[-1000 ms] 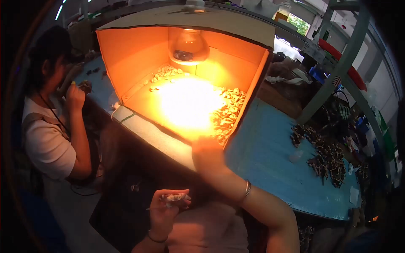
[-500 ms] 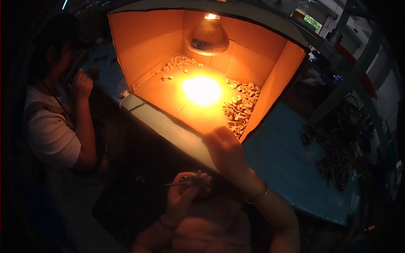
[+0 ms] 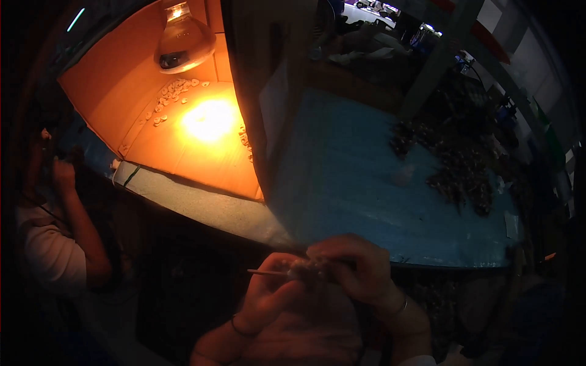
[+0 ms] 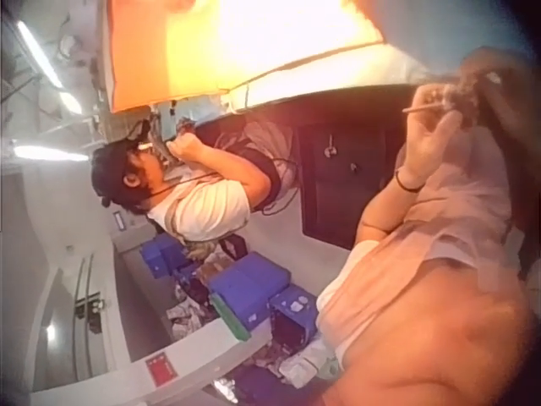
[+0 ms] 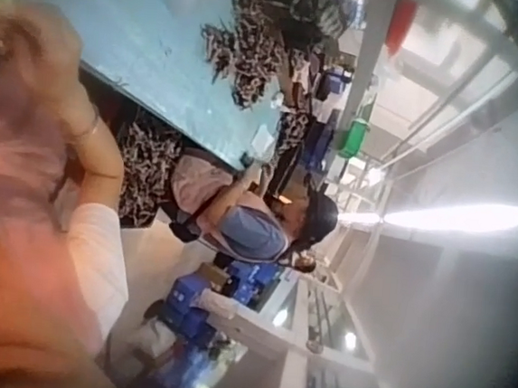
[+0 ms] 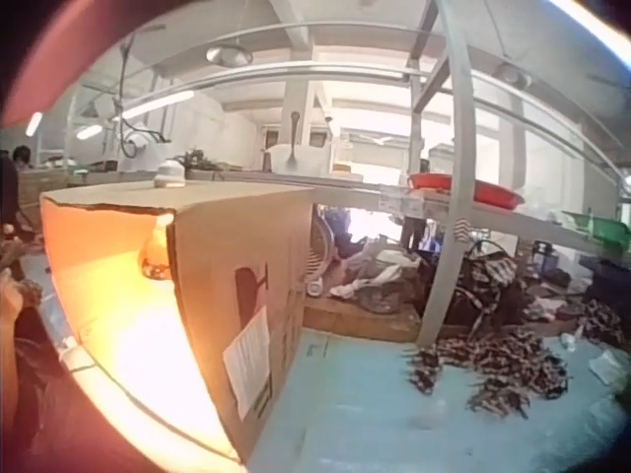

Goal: The person assembles plastic figurines by applying glue from a bottle to plastic pieces and joining them together.

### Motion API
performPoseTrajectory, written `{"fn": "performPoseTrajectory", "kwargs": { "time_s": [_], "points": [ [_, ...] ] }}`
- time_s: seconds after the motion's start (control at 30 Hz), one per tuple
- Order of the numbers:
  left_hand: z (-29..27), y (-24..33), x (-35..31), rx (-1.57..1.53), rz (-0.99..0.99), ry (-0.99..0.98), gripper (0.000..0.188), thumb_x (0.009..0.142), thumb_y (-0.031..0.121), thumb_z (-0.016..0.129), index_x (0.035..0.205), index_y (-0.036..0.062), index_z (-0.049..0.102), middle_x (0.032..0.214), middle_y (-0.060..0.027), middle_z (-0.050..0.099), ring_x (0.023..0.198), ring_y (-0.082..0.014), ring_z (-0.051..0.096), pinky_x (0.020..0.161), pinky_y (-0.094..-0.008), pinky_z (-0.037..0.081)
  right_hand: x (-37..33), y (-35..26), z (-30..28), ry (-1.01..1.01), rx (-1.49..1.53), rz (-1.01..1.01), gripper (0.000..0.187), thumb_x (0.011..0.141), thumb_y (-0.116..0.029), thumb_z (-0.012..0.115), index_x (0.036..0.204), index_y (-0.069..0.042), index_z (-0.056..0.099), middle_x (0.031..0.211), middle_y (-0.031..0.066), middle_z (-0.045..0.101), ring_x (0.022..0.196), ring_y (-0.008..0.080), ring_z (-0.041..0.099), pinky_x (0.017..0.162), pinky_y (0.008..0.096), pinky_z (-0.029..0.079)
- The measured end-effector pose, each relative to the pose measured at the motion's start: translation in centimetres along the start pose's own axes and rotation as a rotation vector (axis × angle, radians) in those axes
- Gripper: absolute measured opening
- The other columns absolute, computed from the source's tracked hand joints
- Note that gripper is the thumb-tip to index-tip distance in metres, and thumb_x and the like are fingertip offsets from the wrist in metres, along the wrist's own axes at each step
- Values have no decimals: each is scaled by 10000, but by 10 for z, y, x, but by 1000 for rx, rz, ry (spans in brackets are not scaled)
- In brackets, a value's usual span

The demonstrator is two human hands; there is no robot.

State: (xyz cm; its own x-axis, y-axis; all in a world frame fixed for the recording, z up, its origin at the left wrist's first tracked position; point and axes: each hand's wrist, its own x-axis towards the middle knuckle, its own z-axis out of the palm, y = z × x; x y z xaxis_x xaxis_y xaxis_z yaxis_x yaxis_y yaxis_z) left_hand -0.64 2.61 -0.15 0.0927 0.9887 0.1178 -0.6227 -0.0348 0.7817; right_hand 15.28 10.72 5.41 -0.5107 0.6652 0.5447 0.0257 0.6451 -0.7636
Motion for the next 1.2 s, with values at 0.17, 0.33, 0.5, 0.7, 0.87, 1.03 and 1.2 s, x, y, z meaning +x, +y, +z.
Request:
{"fn": "performPoseTrajectory", "kwargs": {
  "time_s": [0.17,0.33,0.5,0.7,0.87,1.03,1.2],
  "points": [
    [18,-12,5,-48,-97,-38,363,841,97,595,1152,2,433,1077,-87,547,988,-148,541,848,-297,449,-11,2,-34,1,-195,-215,289,672,100,614,932,-26,595,918,151,653,808,258,654,671,297,530],
    [39,-29,12,23,-135,35,456,832,194,616,1164,-26,394,1075,-176,541,950,-237,575,779,-332,490,-22,4,-54,33,-271,-242,278,664,79,628,918,-32,606,926,155,657,806,271,657,661,310,534],
    [58,-38,21,-97,-170,-23,435,838,191,606,1161,-12,397,1065,-173,534,900,-239,571,729,-353,491,-35,9,-76,-4,-286,-293,285,690,14,607,975,4,596,972,176,634,847,306,644,688,351,538],
    [69,-46,30,26,-80,21,390,834,165,610,1124,-2,410,1005,-153,555,875,-212,568,729,-338,488,-40,8,-86,49,-353,-266,283,678,10,634,957,-24,606,950,128,635,848,289,624,717,355,502],
    [66,-55,37,270,163,43,380,787,-57,585,1126,-8,421,1011,-75,505,937,-128,503,823,-277,429,-53,-6,-73,265,-410,-156,275,631,30,662,894,-40,622,848,77,615,749,240,596,656,318,459],
    [71,-64,39,453,326,50,424,780,-74,602,1155,-9,415,1049,-90,519,960,-140,519,820,-266,450,-56,-11,-67,307,-518,-201,276,633,-24,683,902,-41,624,860,72,603,743,228,591,640,323,448],
    [72,-65,44,663,456,104,410,778,-66,611,1148,-18,441,1089,-121,545,934,-150,543,804,-270,467,-53,-10,-63,368,-470,-86,246,619,92,647,837,-21,627,784,85,600,701,241,583,651,309,470]
  ]
}}
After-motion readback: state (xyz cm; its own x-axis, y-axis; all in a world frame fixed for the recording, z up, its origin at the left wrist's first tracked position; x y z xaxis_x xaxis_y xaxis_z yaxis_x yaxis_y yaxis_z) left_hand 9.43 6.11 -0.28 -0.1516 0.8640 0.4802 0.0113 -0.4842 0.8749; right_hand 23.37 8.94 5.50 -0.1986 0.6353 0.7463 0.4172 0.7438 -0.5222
